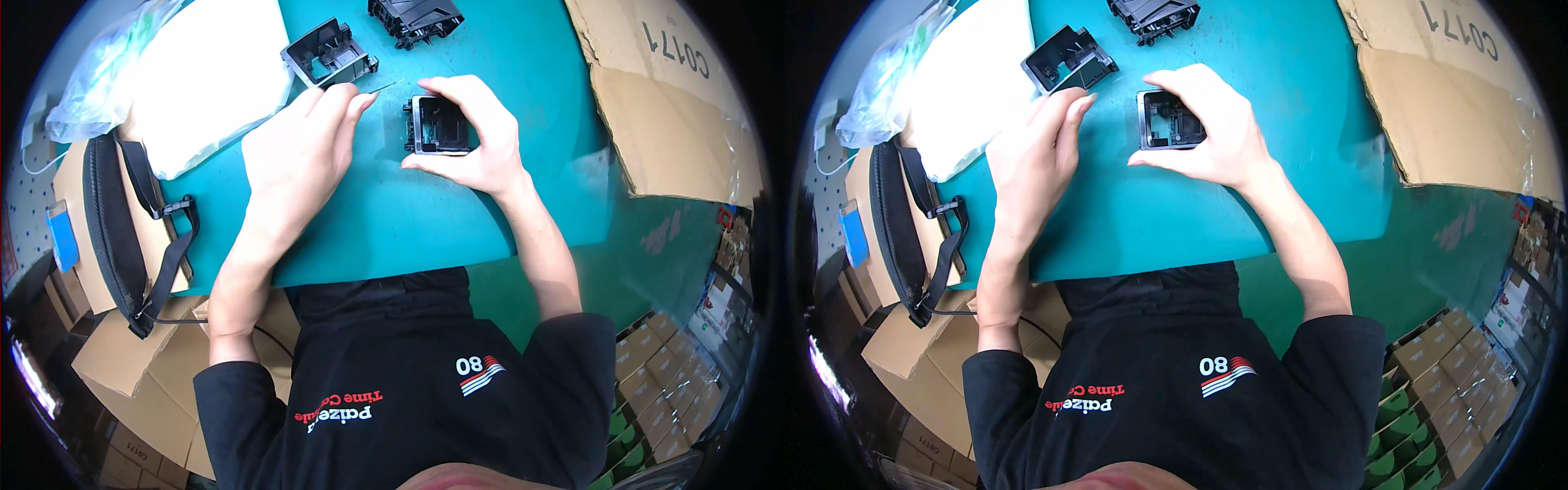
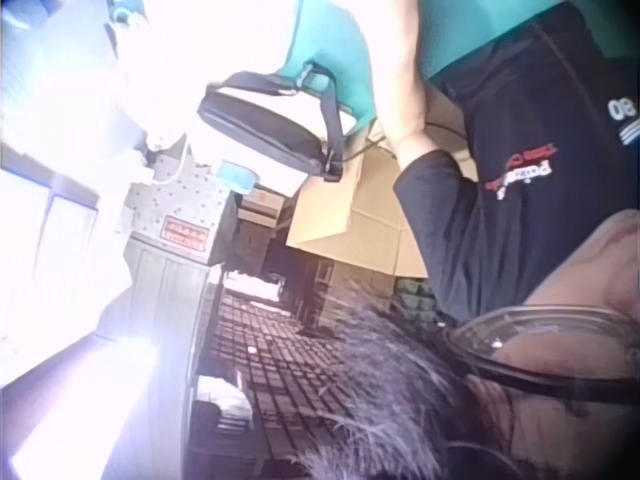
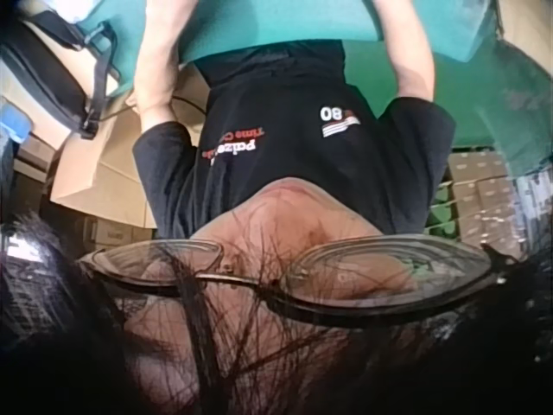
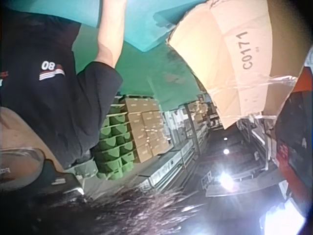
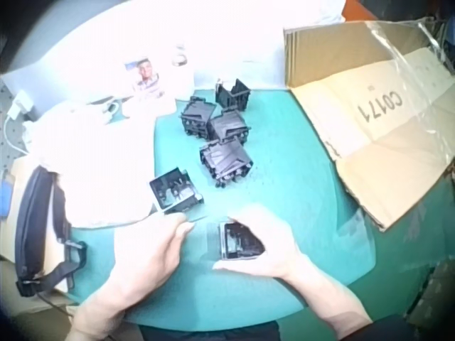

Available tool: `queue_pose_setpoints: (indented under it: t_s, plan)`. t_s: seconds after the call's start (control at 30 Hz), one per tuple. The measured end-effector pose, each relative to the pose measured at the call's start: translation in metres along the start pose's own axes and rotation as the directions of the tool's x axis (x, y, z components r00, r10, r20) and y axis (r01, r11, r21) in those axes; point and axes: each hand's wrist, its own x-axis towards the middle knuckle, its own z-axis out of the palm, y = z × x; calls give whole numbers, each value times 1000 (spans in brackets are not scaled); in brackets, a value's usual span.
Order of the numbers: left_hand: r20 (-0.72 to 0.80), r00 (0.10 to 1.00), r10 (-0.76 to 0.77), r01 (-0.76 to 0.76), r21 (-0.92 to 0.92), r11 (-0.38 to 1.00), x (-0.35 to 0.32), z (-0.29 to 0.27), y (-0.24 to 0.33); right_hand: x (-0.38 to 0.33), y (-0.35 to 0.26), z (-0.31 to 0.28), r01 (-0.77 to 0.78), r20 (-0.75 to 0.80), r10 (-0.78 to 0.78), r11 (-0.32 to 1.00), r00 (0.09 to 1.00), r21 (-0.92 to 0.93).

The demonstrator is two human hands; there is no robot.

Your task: The person uses a small metal tool to scrape and clean the interior surfaces of black plastic electronic housings. They handle the components one at a time, rotating them to access different sides, and place the finished units on a green workbench.

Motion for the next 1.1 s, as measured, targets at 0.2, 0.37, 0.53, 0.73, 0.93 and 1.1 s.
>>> queue_pose_setpoints:
  t_s: [0.2,0.37,0.53,0.73,0.93,1.1]
  plan:
    - [136,973,-187,231,-506,831,-3,-6,2,-4,3,-2,17,0,-17,976,1000,218]
    - [258,958,-125,263,-615,744,-4,-8,4,-13,-5,11,-233,91,253,614,963,754]
    - [310,948,-80,267,-630,729,-4,-14,10,-17,-6,13,-252,131,278,459,952,852]
    - [306,950,-66,251,-618,746,-2,-18,13,-17,-3,14,-222,128,237,427,963,876]
    - [240,970,-24,175,-631,756,-6,-13,11,-17,-4,14,-222,126,235,442,964,869]
    - [254,967,-28,182,-605,775,-5,-17,13,-18,-1,15,-172,95,183,472,978,865]
